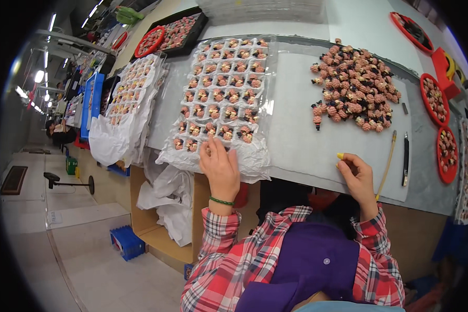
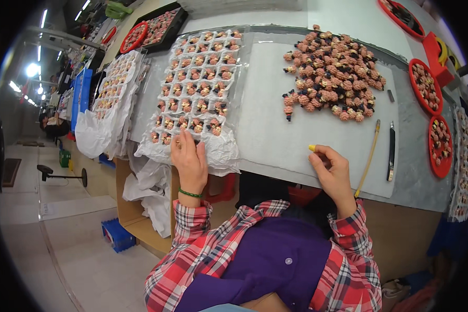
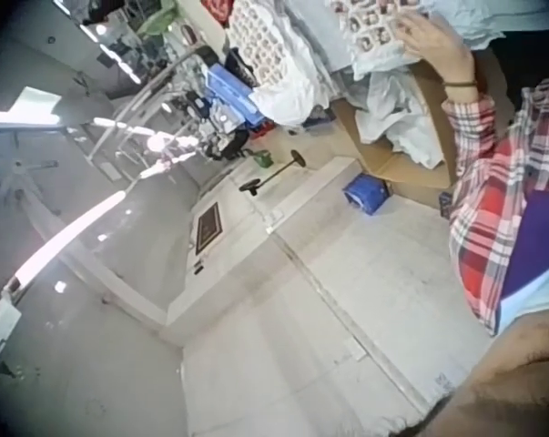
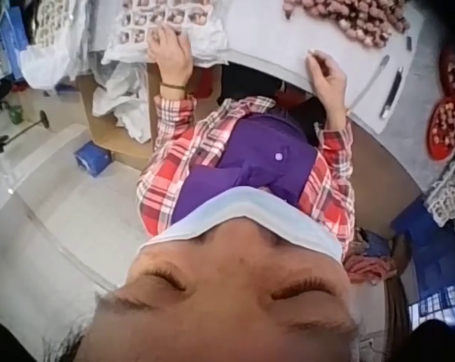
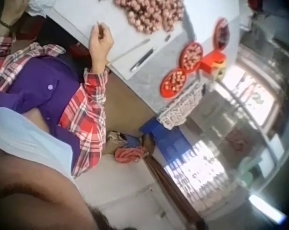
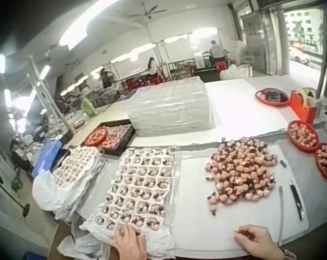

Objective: Placing doll heads into a plastic tray and covering the tray with a plastic sheet.

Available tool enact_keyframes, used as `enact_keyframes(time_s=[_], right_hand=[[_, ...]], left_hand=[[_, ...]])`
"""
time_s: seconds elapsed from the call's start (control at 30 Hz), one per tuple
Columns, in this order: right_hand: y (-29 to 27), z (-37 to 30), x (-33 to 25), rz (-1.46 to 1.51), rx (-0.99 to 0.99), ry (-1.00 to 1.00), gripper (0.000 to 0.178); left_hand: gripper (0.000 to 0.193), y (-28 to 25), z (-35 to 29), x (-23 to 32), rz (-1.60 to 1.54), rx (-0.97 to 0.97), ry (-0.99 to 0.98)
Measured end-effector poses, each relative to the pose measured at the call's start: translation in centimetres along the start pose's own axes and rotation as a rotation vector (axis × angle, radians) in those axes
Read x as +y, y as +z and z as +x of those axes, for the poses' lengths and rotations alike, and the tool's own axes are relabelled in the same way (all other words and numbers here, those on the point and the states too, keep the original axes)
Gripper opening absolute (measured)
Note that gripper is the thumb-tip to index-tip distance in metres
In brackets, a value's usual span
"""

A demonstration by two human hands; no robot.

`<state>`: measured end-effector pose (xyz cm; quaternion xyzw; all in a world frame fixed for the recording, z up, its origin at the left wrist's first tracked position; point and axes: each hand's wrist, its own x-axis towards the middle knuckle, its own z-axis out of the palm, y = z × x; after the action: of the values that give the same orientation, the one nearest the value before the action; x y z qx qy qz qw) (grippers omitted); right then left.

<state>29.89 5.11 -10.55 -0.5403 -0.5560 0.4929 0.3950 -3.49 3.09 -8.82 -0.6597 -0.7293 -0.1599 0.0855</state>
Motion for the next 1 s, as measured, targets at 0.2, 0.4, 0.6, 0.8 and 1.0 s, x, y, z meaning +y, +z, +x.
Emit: enact_keyframes(time_s=[0.2, 0.4, 0.6, 0.8, 1.0], right_hand=[[0.3, 0.1, -1.0, -0.036, -0.004, -0.018, 0.02], [0.4, 0.0, -0.8, -0.066, 0.058, -0.116, 0.019], [0.5, -0.4, -1.0, -0.103, 0.087, -0.179, 0.02], [0.4, -0.5, -0.5, -0.102, 0.099, -0.241, 0.02], [-0.2, -0.3, -0.6, -0.052, 0.037, -0.121, 0.021]], left_hand=[[0.071, 0.2, -0.8, 0.6, 0.057, -0.236, -0.066], [0.051, -0.7, 1.7, 4.5, -0.147, 0.162, 0.135], [0.035, 2.0, 5.6, 14.3, -0.611, 0.027, 0.246], [0.023, 5.4, 7.0, 15.9, -0.562, -0.073, 0.212], [0.023, 4.1, 4.8, 15.5, -1.421, -0.37, -0.105]])
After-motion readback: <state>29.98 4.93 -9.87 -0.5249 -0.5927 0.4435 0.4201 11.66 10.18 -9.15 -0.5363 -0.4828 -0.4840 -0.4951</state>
